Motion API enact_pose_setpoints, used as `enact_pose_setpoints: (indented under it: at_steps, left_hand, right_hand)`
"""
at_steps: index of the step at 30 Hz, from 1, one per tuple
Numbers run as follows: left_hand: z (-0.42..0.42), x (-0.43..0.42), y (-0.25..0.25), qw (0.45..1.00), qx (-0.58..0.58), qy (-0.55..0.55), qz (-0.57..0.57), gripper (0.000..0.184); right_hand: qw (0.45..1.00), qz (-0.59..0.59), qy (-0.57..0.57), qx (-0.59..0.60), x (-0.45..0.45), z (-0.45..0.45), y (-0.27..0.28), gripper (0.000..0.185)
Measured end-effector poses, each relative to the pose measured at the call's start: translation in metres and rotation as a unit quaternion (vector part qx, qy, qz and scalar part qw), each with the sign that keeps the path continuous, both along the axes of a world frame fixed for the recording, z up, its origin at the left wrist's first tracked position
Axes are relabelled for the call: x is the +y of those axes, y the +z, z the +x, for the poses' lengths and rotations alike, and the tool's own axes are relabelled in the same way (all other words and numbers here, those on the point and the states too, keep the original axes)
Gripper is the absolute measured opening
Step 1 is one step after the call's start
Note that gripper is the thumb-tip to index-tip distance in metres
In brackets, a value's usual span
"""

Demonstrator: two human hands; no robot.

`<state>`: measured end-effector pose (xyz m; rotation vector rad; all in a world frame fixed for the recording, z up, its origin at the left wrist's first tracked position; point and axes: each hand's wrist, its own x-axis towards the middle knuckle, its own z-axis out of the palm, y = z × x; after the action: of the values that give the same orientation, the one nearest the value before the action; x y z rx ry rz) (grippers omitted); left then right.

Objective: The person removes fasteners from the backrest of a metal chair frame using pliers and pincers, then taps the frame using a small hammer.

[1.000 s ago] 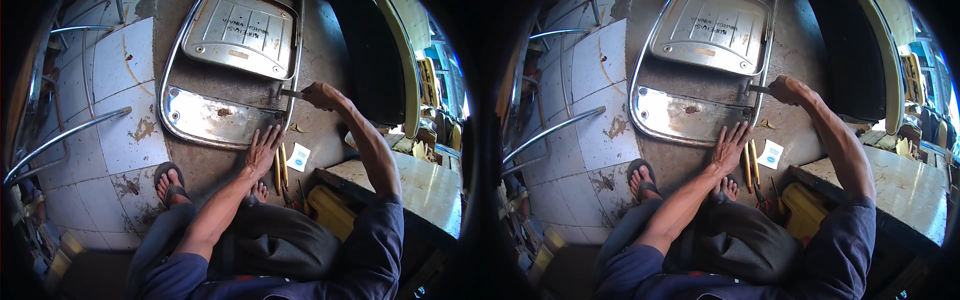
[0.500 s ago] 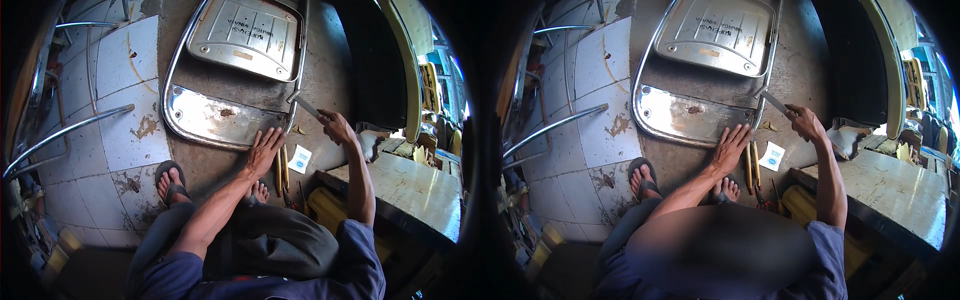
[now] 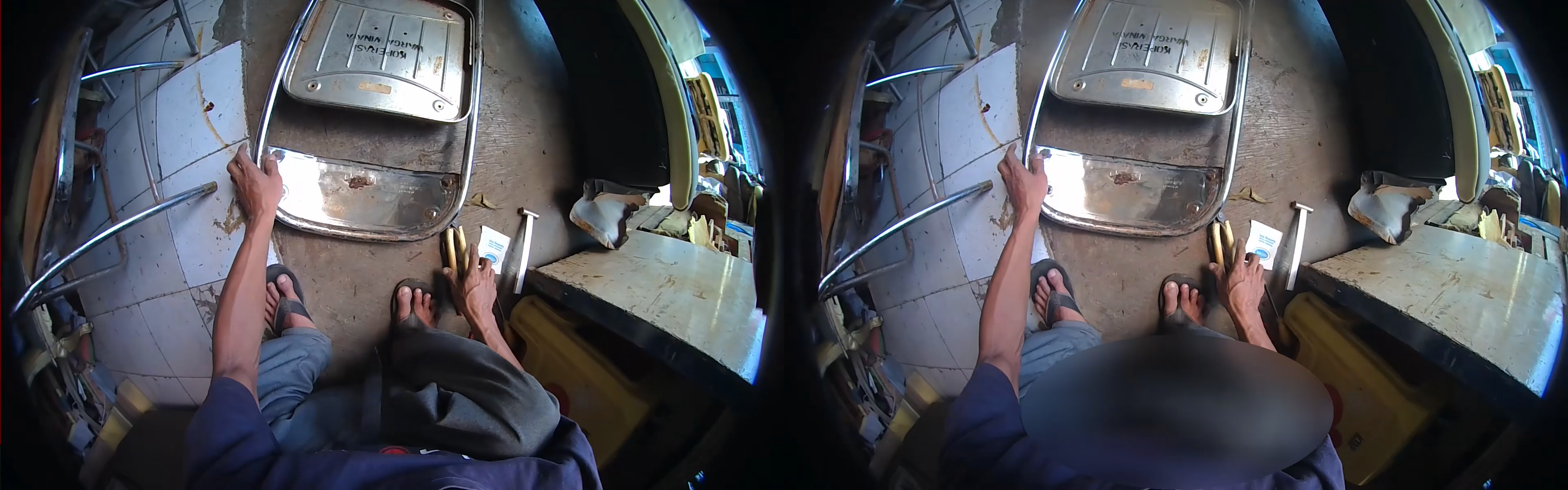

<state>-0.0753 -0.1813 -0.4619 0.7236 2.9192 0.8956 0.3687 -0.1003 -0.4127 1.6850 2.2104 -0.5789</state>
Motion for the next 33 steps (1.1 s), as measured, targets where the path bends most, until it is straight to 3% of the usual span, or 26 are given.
enact_pose_setpoints:
  at_steps: [2,3,4,6,8,9,10,12,14,17,18,19,22,24,25,27,28,30,33]
  left_hand:
    - [-0.032,-0.01,-0.029,0.95,-0.307,0.016,0.058,0.055]
    - [-0.027,-0.011,-0.01,0.921,-0.38,0.016,0.083,0.054]
    - [-0.021,-0.012,0.001,0.958,-0.285,0.015,0.029,0.05]
    - [-0.016,-0.013,0.016,0.961,-0.276,0.001,0.034,0.044]
    - [-0.016,-0.016,0.035,0.962,-0.274,-0.004,0.003,0.042]
    - [-0.018,-0.018,0.039,0.963,-0.267,-0.013,-0.029,0.041]
    - [-0.019,-0.025,0.034,0.983,-0.177,-0.036,0.037,0.037]
    - [-0.025,-0.03,0.072,0.99,-0.13,-0.047,0.03,0.034]
    - [-0.036,-0.031,0.113,0.995,-0.07,-0.057,0.049,0.03]
    - [-0.034,-0.03,0.182,0.996,-0.048,-0.07,0.038,0.028]
    - [-0.026,-0.026,0.204,0.996,-0.024,-0.08,0.038,0.026]
    - [-0.018,-0.019,0.221,0.995,-0.001,-0.094,0.038,0.025]
    - [0.008,-0.008,0.254,0.99,0.054,-0.126,0.041,0.024]
    - [0.024,-0.002,0.264,0.984,0.09,-0.144,0.051,0.024]
    - [0.03,-0.001,0.268,0.977,0.122,-0.162,0.059,0.024]
    - [0.037,0.001,0.27,0.973,0.14,-0.176,0.049,0.019]
    - [0.04,0.003,0.272,0.969,0.159,-0.186,0.041,0.023]
    - [0.049,0.009,0.283,0.966,0.169,-0.191,0.042,0.021]
    - [0.063,0.016,0.294,0.958,0.196,-0.205,0.051,0.019]
  right_hand:
    - [1.0,-0.023,0.009,0.017,0.004,0.004,-0.02,0.08]
    - [0.998,-0.058,0.021,0.02,0.008,0.012,-0.031,0.078]
    - [0.995,-0.092,0.034,0.022,0.013,0.012,-0.032,0.077]
    - [0.991,-0.122,0.045,-0.009,0.02,0.009,-0.013,0.068]
    - [0.991,-0.086,0.099,0.033,0.03,0.051,-0.02,0.061]
    - [0.991,-0.105,0.079,0.009,0.038,0.051,0.002,0.056]
    - [0.99,-0.125,0.058,-0.019,0.046,0.052,0.033,0.052]
    - [0.987,-0.109,0.121,0.016,0.067,0.068,0.068,0.049]
    - [0.983,-0.145,0.113,-0.027,0.087,0.05,0.105,0.048]
    - [0.965,-0.124,0.229,-0.023,0.112,0.011,0.124,0.043]
    - [0.965,-0.105,0.23,-0.075,0.112,-0.024,0.136,0.039]
    - [0.957,-0.065,0.281,-0.022,0.118,-0.035,0.131,0.037]
    - [0.941,-0.064,0.322,-0.077,0.129,-0.084,0.114,0.033]
    - [0.883,0.033,0.465,-0.049,0.134,-0.108,0.108,0.025]
    - [0.883,0.032,0.466,-0.049,0.136,-0.118,0.103,0.025]
    - [0.811,0.146,0.552,-0.127,0.137,-0.13,0.094,0.024]
    - [0.811,0.146,0.551,-0.129,0.138,-0.134,0.092,0.024]
    - [0.748,0.257,0.602,-0.107,0.142,-0.142,0.088,0.027]
    - [0.724,0.28,0.621,-0.105,0.142,-0.159,0.09,0.026]
